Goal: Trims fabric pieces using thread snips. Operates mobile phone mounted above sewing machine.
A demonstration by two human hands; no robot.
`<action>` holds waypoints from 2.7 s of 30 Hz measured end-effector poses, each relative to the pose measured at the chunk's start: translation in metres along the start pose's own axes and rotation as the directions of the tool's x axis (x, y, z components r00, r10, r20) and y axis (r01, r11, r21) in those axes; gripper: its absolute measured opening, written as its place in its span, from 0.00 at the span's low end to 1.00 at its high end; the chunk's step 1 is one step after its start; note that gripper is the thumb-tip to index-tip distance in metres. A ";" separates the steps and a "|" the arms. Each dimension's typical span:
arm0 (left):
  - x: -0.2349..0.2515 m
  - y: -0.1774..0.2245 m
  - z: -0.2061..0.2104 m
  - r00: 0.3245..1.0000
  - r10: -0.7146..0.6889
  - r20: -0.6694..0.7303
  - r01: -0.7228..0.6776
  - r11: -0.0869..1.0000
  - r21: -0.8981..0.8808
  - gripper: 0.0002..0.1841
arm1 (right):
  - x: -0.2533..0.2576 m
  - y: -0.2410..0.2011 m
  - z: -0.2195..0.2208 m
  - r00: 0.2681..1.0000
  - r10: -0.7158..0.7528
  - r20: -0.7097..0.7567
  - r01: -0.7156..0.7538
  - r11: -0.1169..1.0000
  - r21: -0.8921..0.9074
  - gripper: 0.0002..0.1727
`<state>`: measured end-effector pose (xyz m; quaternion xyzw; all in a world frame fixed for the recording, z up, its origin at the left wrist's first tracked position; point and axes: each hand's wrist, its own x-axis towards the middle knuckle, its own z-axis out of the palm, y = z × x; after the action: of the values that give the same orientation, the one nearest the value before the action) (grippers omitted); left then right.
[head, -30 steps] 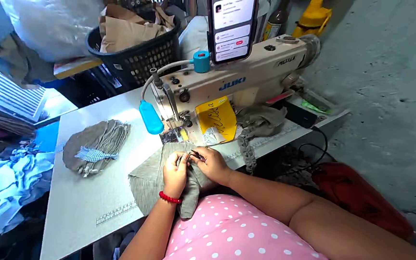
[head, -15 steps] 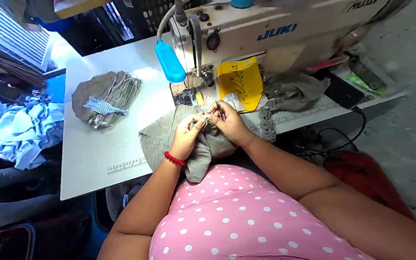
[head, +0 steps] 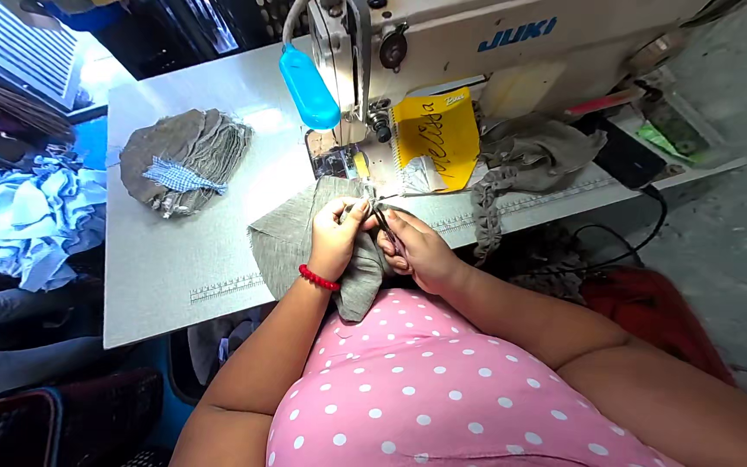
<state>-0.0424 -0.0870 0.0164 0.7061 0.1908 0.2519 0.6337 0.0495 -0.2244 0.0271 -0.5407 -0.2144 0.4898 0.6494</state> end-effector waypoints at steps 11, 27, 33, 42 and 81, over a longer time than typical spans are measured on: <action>0.001 -0.001 0.003 0.999 0.027 -0.033 -0.028 0.999 -0.031 0.09 | 0.004 0.005 0.004 0.997 -0.028 -0.072 0.031 0.998 0.047 0.23; 0.000 -0.002 0.003 1.000 0.012 -0.028 -0.013 0.999 -0.037 0.09 | 0.007 0.007 0.003 0.997 -0.047 -0.065 0.050 0.998 0.042 0.23; 0.000 -0.004 0.003 0.998 0.035 -0.047 -0.036 0.999 -0.011 0.08 | 0.007 0.006 -0.001 0.995 -0.091 -0.044 0.090 0.996 -0.024 0.22; 0.000 -0.005 0.002 0.999 0.046 -0.015 -0.046 0.999 -0.007 0.07 | 0.009 0.003 -0.004 0.996 -0.080 -0.048 0.078 0.996 -0.031 0.20; 0.001 -0.005 0.002 0.999 0.051 0.009 -0.051 0.999 0.003 0.09 | 0.009 0.004 -0.011 0.997 -0.062 0.035 0.062 0.998 0.008 0.26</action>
<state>-0.0404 -0.0878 0.0116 0.7129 0.1702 0.2646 0.6267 0.0606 -0.2219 0.0177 -0.5228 -0.2406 0.4796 0.6624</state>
